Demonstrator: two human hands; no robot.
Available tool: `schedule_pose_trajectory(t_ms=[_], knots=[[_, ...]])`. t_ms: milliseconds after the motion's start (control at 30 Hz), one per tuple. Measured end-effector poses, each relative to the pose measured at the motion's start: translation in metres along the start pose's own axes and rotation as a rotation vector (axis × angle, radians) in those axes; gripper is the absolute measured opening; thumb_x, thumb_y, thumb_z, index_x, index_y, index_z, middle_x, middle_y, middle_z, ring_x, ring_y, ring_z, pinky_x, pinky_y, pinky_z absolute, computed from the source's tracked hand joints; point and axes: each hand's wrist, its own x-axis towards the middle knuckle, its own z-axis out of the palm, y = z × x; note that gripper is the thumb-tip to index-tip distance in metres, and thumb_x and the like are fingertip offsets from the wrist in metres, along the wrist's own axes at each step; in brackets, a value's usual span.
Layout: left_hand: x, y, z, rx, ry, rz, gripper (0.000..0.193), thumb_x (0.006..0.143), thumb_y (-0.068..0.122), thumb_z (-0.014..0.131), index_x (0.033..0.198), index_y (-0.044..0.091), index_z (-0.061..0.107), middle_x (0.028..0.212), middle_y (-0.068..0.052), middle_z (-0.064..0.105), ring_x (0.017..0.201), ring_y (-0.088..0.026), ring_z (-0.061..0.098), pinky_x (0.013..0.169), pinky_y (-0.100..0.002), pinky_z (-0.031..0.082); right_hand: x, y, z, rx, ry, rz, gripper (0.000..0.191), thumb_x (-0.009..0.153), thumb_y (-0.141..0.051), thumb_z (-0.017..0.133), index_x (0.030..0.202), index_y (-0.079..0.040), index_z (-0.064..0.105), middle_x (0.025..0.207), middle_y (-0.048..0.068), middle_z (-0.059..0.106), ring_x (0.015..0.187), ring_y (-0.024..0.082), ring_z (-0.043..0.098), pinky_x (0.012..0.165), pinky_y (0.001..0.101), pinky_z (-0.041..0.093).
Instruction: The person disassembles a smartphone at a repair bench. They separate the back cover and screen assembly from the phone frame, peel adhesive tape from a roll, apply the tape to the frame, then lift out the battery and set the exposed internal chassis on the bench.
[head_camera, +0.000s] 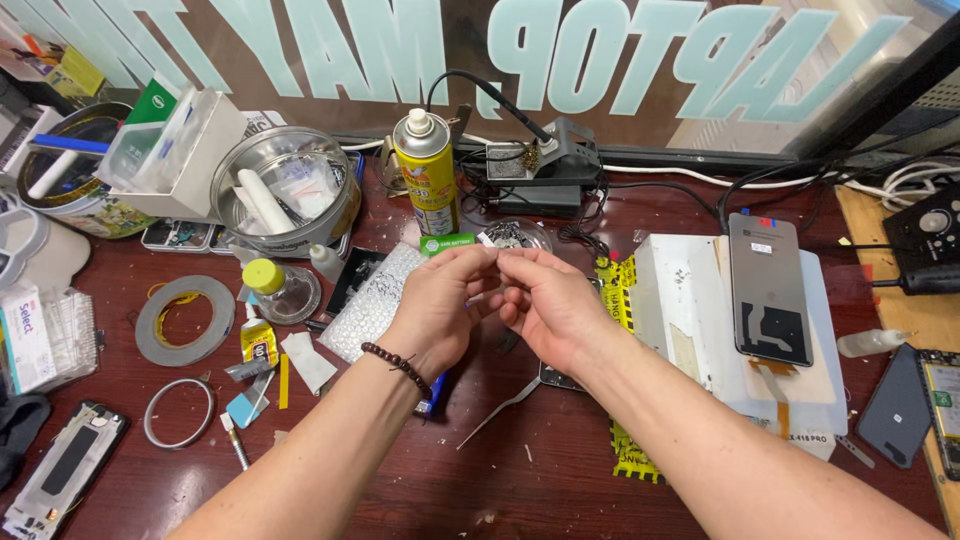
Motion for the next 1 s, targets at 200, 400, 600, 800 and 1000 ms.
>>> schedule_pose_trajectory(t_ms=[200,400,600,800,1000], knots=[[0.018,0.006,-0.015,0.152,0.122,0.096,0.009,0.087,0.009,0.07,0.094,0.005,0.066,0.083,-0.003,0.067,0.075,-0.015,0.063,0.065,-0.032,0.054,0.016,0.03,-0.027,-1.137,0.161,-0.336,0.031,0.087,-0.011,0.069,0.117,-0.016,0.063,0.092,0.005,0.068,0.084,0.023,0.063,0.072,0.0383,0.054],[0.012,0.005,-0.027,0.212,0.109,0.012,0.011,0.085,0.015,0.068,0.093,0.007,0.067,0.084,-0.003,0.068,0.079,-0.015,0.065,0.066,-0.036,0.054,0.034,0.057,-0.066,-2.102,-0.109,-0.683,0.032,0.079,0.0,0.065,0.109,-0.009,0.07,0.108,0.007,0.064,0.109,0.029,0.059,0.093,0.0421,0.052],[0.007,0.003,-0.033,0.233,0.108,-0.04,0.01,0.086,0.017,0.066,0.091,0.008,0.067,0.085,-0.003,0.069,0.08,-0.017,0.066,0.069,-0.035,0.054,0.042,0.05,-0.068,-2.125,-0.148,-0.66,0.022,0.081,-0.009,0.068,0.104,-0.01,0.07,0.107,0.007,0.063,0.11,0.028,0.058,0.096,0.0443,0.047],[0.002,0.008,-0.042,0.285,-0.012,-0.081,0.007,0.09,0.013,0.068,0.087,0.007,0.066,0.085,-0.003,0.069,0.078,-0.016,0.067,0.072,-0.036,0.058,0.024,0.029,-0.054,-1.963,-0.117,-0.662,0.02,0.083,-0.009,0.069,0.103,-0.007,0.07,0.091,0.011,0.072,0.092,0.032,0.066,0.084,0.0475,0.05],[-0.004,0.027,-0.037,0.399,-0.185,-0.194,0.006,0.091,0.011,0.066,0.09,0.006,0.07,0.086,-0.005,0.071,0.081,-0.018,0.07,0.078,-0.038,0.061,-0.011,-0.03,-0.034,-1.16,-0.103,-0.156,0.02,0.09,-0.014,0.062,0.107,-0.007,0.071,0.085,0.009,0.078,0.062,0.013,0.066,0.057,0.0286,0.055]])
